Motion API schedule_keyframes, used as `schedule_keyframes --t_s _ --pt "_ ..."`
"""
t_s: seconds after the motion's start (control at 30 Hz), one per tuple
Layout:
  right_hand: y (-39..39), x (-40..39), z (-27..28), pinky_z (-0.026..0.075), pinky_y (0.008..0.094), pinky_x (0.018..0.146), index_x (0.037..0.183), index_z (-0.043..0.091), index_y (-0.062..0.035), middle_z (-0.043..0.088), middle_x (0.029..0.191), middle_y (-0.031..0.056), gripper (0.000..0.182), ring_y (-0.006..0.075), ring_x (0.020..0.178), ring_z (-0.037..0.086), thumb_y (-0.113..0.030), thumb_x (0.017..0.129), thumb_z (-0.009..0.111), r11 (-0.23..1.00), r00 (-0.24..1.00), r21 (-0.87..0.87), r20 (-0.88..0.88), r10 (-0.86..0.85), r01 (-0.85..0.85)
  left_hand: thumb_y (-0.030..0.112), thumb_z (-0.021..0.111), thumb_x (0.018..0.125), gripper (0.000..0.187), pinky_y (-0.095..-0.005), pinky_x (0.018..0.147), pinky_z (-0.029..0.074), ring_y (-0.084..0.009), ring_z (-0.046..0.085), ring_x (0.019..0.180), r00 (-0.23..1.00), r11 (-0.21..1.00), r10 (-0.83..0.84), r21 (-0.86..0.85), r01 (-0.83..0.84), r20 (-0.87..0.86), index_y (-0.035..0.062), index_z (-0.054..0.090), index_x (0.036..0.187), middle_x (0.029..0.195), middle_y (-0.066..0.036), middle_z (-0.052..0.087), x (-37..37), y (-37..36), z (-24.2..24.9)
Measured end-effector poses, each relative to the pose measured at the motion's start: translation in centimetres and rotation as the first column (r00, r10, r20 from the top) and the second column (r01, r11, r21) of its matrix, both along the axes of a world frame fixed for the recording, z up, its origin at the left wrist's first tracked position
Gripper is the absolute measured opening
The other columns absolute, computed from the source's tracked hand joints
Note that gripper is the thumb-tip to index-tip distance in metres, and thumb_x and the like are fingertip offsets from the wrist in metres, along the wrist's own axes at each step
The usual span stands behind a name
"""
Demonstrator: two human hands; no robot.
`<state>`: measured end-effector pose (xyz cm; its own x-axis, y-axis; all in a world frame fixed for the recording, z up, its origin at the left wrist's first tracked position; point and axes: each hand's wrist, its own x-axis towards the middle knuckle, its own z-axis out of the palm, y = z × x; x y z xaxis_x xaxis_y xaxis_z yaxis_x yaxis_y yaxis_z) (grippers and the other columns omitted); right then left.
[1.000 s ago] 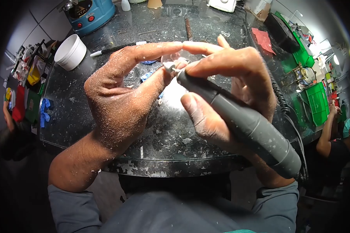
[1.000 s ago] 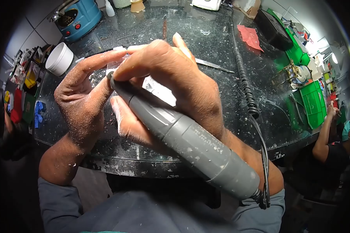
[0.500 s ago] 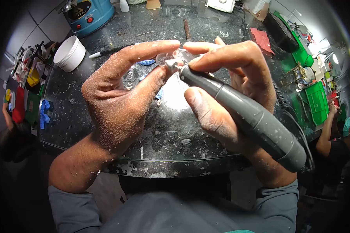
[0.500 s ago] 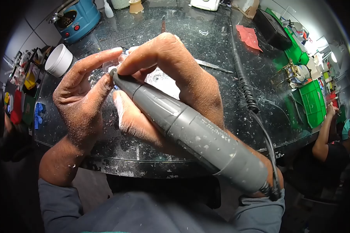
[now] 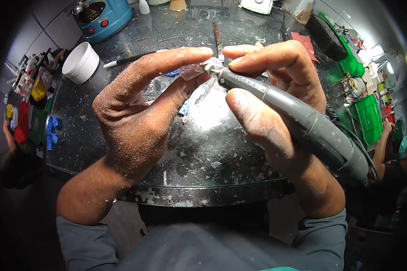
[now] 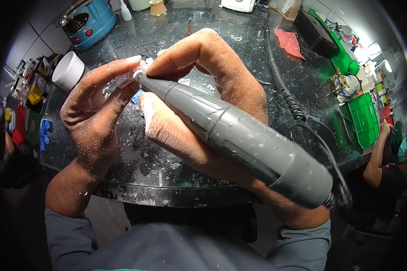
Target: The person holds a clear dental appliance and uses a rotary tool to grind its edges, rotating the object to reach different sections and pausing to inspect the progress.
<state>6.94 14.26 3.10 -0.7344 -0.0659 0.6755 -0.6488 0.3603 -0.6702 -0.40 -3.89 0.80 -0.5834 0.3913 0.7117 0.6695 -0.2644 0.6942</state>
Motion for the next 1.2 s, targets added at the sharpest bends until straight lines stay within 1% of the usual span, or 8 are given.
schedule_keyframes --t_s 0.3,0.43,0.53,0.6,0.63,0.73,0.97,1.2 --pt "-0.4 -0.4 -0.4 0.042 0.0392 0.096 0.102 0.056 0.0009 0.061 0.097 0.0121 0.029 0.0244 0.105 0.058 -0.005 0.076 0.068 0.994 0.994 -0.029 -0.029 0.108 -0.109 -0.005 0.066 0.082 0.028 -0.0339 0.098 0.046 -0.0223 0.061 0.108 0.996 0.99 0.057 -0.123 -0.066 -0.07 -0.0035 0.063 0.11 0.112 -0.017 0.065 0.0 -0.2 0.3" --pt "-0.3 -0.5 0.0 0.046 0.0415 0.093 0.11 0.052 0.0009 0.062 0.091 0.0109 0.033 0.0226 0.09 0.063 -0.018 0.086 0.064 0.992 0.996 -0.119 -0.085 0.041 -0.051 -0.004 0.066 0.082 0.028 -0.0342 0.097 0.047 -0.0205 0.061 0.108 0.983 0.996 -0.01 -0.08 0.025 0.182 -0.0026 0.063 0.11 0.11 -0.015 0.066 0.3 0.1 0.8" --pt "0.0 -0.4 0.5 0.051 0.0362 0.087 0.114 0.051 0.0008 0.064 0.09 0.0112 0.027 0.0186 0.087 0.065 -0.014 0.092 0.059 0.971 0.994 -0.214 -0.002 -0.11 0.108 -0.002 0.066 0.083 0.028 -0.0336 0.096 0.046 -0.0185 0.061 0.106 0.934 0.996 -0.071 -0.019 0.082 0.351 -0.0007 0.063 0.111 0.109 -0.012 0.066 0.2 0.4 0.7" --pt "0.0 -0.2 0.5 0.054 0.0317 0.079 0.112 0.054 0.0004 0.064 0.091 0.0111 0.027 0.0177 0.087 0.065 -0.01 0.089 0.063 0.98 0.963 -0.197 0.268 0.037 0.017 0.0 0.066 0.084 0.031 -0.032 0.097 0.046 -0.0176 0.061 0.106 0.881 0.978 -0.21 0.108 0.18 0.425 0.0007 0.062 0.114 0.11 -0.012 0.065 -0.2 0.4 0.4" --pt "-0.6 0.0 0.4 0.055 0.0284 0.072 0.11 0.056 -0.0005 0.064 0.091 0.0098 0.027 0.0171 0.085 0.066 -0.004 0.085 0.065 0.93 0.931 -0.368 0.336 0.142 -0.009 0.001 0.066 0.084 0.034 -0.0314 0.097 0.045 -0.0167 0.06 0.106 0.869 0.974 -0.226 0.103 0.201 0.441 0.0006 0.06 0.118 0.111 -0.011 0.065 -0.4 0.3 0.3" --pt "-0.6 -0.1 0.2 0.057 0.0297 0.071 0.109 0.055 -0.0013 0.064 0.091 0.0108 0.029 0.0176 0.083 0.066 -0.003 0.084 0.068 0.909 0.925 -0.414 0.327 0.194 -0.044 0.003 0.065 0.085 0.036 -0.0308 0.095 0.045 -0.0162 0.06 0.105 0.837 0.965 -0.258 0.095 0.242 0.482 0.0002 0.059 0.121 0.111 -0.01 0.065 -0.2 0.3 0.6" --pt "-0.9 -0.3 -0.3 0.057 0.0306 0.072 0.106 0.054 -0.0019 0.063 0.092 0.011 0.026 0.0176 0.083 0.066 -0.001 0.084 0.067 0.939 0.959 -0.343 0.259 0.116 -0.021 0.013 0.058 0.093 0.036 -0.0323 0.094 0.046 -0.0164 0.063 0.1 0.826 0.957 -0.29 0.132 0.258 0.483 -0.0052 0.055 0.124 0.106 -0.013 0.066 -0.7 0.2 0.2" --pt "-0.7 -0.3 0.0 0.059 0.0317 0.071 0.109 0.053 -0.0014 0.064 0.093 0.0118 0.027 0.0193 0.082 0.067 -0.003 0.085 0.065 0.875 0.948 -0.484 0.277 0.16 -0.007 0.019 0.05 0.098 0.038 -0.0329 0.097 0.045 -0.0175 0.063 0.102 0.836 0.939 -0.344 0.163 0.303 0.427 -0.0052 0.052 0.127 0.105 -0.014 0.068 -1.1 0.2 0.0"
